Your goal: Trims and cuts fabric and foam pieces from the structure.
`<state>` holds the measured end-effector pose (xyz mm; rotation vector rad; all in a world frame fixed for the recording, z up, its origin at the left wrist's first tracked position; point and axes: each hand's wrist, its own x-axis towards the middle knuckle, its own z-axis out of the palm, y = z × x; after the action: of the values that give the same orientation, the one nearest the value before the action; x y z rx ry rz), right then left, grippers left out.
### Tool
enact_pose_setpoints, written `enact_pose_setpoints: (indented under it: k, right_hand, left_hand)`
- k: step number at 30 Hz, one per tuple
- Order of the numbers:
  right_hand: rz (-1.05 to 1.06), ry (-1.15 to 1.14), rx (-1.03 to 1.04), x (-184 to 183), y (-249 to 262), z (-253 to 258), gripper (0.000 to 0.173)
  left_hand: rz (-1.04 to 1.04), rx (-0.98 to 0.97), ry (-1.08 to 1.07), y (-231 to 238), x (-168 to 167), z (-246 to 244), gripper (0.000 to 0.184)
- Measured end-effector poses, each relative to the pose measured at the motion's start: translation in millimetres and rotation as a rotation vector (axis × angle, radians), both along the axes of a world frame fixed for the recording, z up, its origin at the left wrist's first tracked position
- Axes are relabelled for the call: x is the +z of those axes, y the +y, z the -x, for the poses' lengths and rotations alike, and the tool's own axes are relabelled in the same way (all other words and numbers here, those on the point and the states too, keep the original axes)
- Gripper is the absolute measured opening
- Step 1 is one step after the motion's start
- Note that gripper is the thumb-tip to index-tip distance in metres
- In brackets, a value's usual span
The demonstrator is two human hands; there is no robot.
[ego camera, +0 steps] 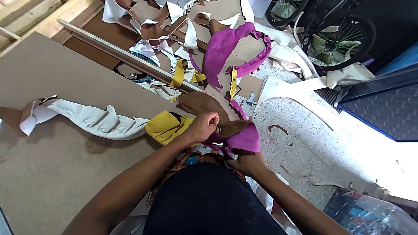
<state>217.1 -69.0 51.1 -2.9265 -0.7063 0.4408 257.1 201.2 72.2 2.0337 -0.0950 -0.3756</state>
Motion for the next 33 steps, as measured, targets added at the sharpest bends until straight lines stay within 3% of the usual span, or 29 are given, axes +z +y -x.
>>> enact_pose_setpoints:
  k: [4,6,10,17,20,22,23,24,26,30,33]
  right_hand:
    - [0.031,-0.034,0.083,-8,7,-11,0.069]
    - [-0.011,-0.082,0.125,-13,-4,-15,0.057]
    - [-0.129,0.042,0.185,-7,-20,-31,0.036]
    - [0.120,0.174,0.143,14,-14,-41,0.047]
    - [0.118,0.128,0.130,13,-6,-35,0.060]
    - [0.097,0.092,0.139,9,-5,-33,0.066]
    - [0.088,0.083,0.144,10,-8,-34,0.066]
    - [0.085,0.086,0.144,13,-13,-35,0.066]
    - [0.079,0.107,0.122,21,-28,-36,0.063]
    - [0.059,0.115,0.081,20,-59,-37,0.057]
    - [0.046,0.119,0.090,17,-56,-35,0.059]
  left_hand:
    - [-0.030,-0.089,-0.064,-1,3,-1,0.012]
    - [-0.036,-0.096,-0.059,-2,3,-5,0.011]
    - [-0.018,-0.047,-0.009,3,1,-13,0.012]
    - [0.109,0.051,0.052,19,2,-3,0.015]
    - [-0.149,-0.031,0.084,26,9,18,0.038]
    - [-0.396,-0.106,0.097,23,9,32,0.083]
    - [-0.495,-0.133,0.086,20,5,37,0.097]
    - [-0.562,-0.145,0.051,17,0,41,0.096]
    - [-0.599,-0.147,-0.036,13,-11,41,0.068]
    - [-0.489,-0.116,-0.043,0,-7,33,0.029]
    - [-0.354,-0.127,-0.090,-4,-4,32,0.018]
